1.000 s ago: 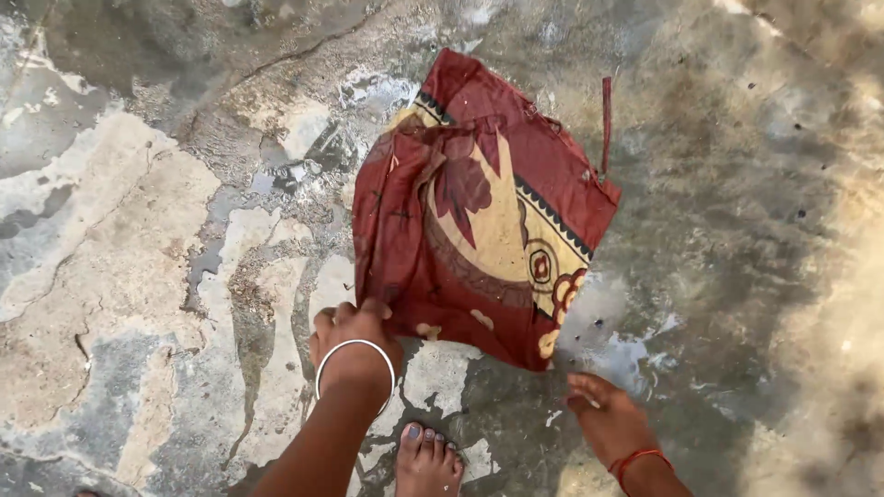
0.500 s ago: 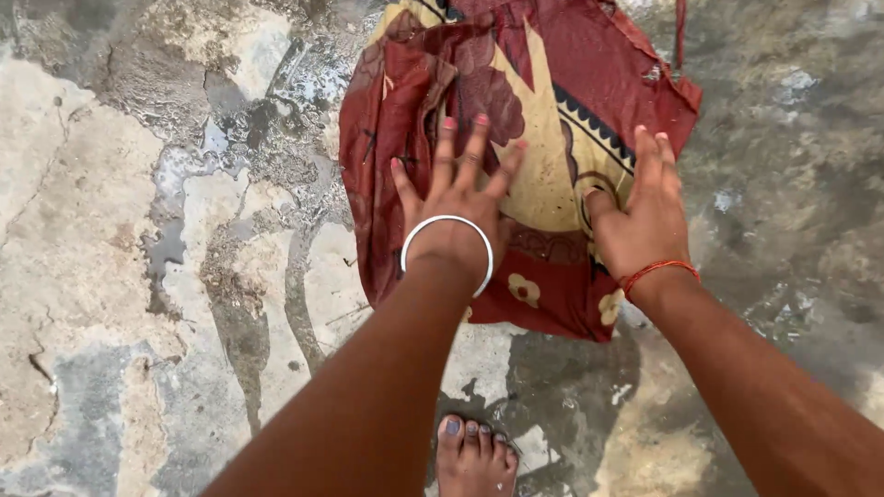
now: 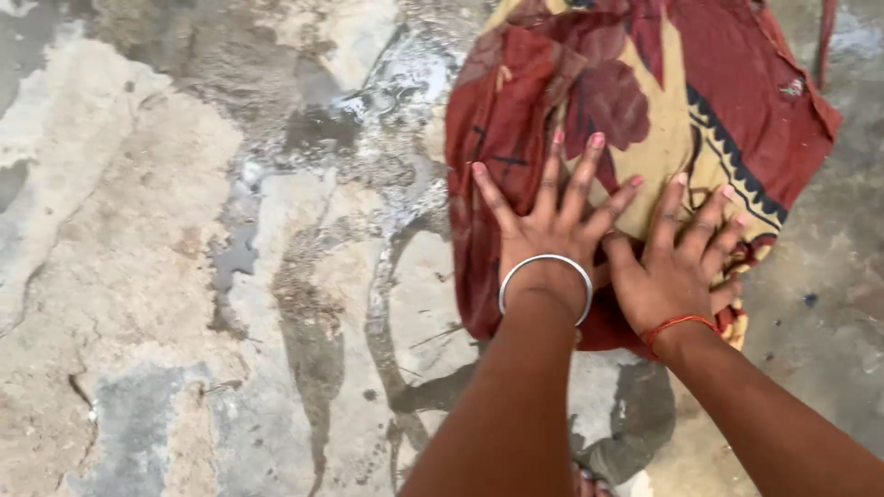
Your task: Washing a piece of cloth by hand in a metal basin filled with water.
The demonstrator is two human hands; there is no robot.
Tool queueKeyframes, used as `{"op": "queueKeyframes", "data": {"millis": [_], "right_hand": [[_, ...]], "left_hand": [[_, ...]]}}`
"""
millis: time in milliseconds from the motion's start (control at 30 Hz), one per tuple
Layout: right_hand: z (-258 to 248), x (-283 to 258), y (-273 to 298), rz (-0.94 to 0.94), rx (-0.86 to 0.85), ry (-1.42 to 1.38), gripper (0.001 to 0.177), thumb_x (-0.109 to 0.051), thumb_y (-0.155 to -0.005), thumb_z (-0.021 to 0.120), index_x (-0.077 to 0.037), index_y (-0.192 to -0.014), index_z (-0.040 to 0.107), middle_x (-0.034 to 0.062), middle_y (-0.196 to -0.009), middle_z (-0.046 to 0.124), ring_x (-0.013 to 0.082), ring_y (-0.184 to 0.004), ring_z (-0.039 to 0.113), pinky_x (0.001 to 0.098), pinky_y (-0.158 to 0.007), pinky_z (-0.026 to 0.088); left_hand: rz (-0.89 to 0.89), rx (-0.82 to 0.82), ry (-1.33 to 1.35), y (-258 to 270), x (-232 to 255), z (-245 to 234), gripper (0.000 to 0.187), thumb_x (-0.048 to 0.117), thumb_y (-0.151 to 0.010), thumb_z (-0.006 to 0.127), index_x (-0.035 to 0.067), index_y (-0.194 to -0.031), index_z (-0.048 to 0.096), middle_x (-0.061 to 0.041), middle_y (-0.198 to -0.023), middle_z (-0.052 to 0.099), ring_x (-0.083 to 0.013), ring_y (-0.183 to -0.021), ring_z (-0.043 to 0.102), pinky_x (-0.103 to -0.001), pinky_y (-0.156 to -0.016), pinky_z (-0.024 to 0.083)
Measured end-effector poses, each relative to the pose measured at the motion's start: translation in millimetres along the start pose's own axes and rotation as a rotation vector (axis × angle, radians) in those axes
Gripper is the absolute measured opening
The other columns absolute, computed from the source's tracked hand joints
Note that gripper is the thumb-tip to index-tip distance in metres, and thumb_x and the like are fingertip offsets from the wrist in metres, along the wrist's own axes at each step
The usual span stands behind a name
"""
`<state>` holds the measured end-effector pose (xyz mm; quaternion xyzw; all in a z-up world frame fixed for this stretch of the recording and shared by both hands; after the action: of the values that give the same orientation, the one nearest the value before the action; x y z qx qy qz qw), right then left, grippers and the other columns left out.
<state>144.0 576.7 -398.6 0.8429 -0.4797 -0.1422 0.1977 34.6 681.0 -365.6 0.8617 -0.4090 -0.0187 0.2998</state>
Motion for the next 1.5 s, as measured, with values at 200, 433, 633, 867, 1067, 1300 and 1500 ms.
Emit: {"op": "queueKeyframes", "data": {"millis": [200,433,633,867,1067,1300,1500], "right_hand": [[19,-45,37,0.107,-0.043,0.02,0.077,-0.063,-0.095,0.033,-0.052,-0.164,0.001,0.0056,-0.174,-0.021,0.038,-0.161,-0.016,0.0821,-0.115,0.007],[56,-124,60,0.073,-0.077,-0.015,0.072,-0.064,-0.097,0.03,-0.054,-0.162,-0.001,0.0131,-0.17,-0.026,0.0409,-0.157,-0.023,0.0802,-0.116,-0.001],[80,-254,98,-0.075,-0.074,0.001,0.073,-0.064,-0.097,0.031,-0.053,-0.162,0.0,0.015,-0.168,-0.027,0.0415,-0.154,-0.028,0.0781,-0.115,-0.01],[124,-406,151,-0.333,-0.084,0.051,0.072,-0.06,-0.096,0.033,-0.051,-0.162,0.004,0.0152,-0.168,-0.028,0.0403,-0.152,-0.03,0.0772,-0.113,-0.014],[164,-542,219,-0.551,-0.107,0.125,0.07,-0.059,-0.097,0.035,-0.05,-0.162,0.011,0.0133,-0.17,-0.025,0.0393,-0.152,-0.03,0.0778,-0.111,-0.016],[238,-703,343,-0.9,-0.146,0.27,0.072,-0.061,-0.092,0.038,-0.052,-0.158,0.014,0.007,-0.167,-0.024,0.0347,-0.151,-0.029,0.0739,-0.11,-0.017],[308,-777,497,-1.203,-0.227,0.353,0.068,-0.059,-0.091,0.043,-0.052,-0.156,0.023,0.0077,-0.168,-0.017,0.0332,-0.153,-0.023,0.0704,-0.112,-0.017]], "left_hand": [[0.021,-0.059,-0.034,25,-41,-3,0.082,0.031,-0.103,0.049,0.045,-0.163,-0.005,-0.007,-0.168,-0.028,-0.0255,-0.156,-0.021,-0.092,-0.102,0.0],[0.011,-0.076,-0.093,50,-126,-4,0.085,0.03,-0.102,0.048,0.029,-0.165,-0.008,-0.006,-0.169,-0.025,-0.0226,-0.155,-0.022,-0.091,-0.101,0.004],[-0.099,-0.017,-0.129,83,-240,-3,0.082,0.029,-0.102,0.046,0.025,-0.165,-0.006,-0.002,-0.171,-0.019,-0.0202,-0.155,-0.019,-0.091,-0.101,0.005],[-0.291,0.048,-0.079,141,-386,1,0.073,0.038,-0.106,0.038,0.025,-0.165,-0.003,-0.001,-0.171,-0.017,-0.0188,-0.155,-0.017,-0.091,-0.104,0.001],[-0.516,0.046,-0.019,212,-519,18,0.073,0.033,-0.105,0.039,0.023,-0.165,-0.002,-0.003,-0.171,-0.016,-0.0223,-0.155,-0.016,-0.09,-0.102,-0.001],[-0.83,0.051,0.075,336,-682,73,0.07,0.034,-0.105,0.033,0.02,-0.164,-0.002,-0.007,-0.17,-0.014,-0.0251,-0.154,-0.017,-0.09,-0.1,-0.002],[-1.091,-0.035,0.15,476,-765,150,0.066,0.038,-0.104,0.024,0.02,-0.161,-0.004,-0.01,-0.168,-0.013,-0.0298,-0.153,-0.015,-0.088,-0.1,-0.006]]}}
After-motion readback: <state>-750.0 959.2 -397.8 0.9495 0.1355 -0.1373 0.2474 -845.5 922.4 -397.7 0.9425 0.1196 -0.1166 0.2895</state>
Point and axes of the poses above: each hand's wrist, its own y-axis away from the middle knuckle, its own z-axis out of the palm, x = y × z, the point moved 8 cm from there along -y, towards the middle knuckle
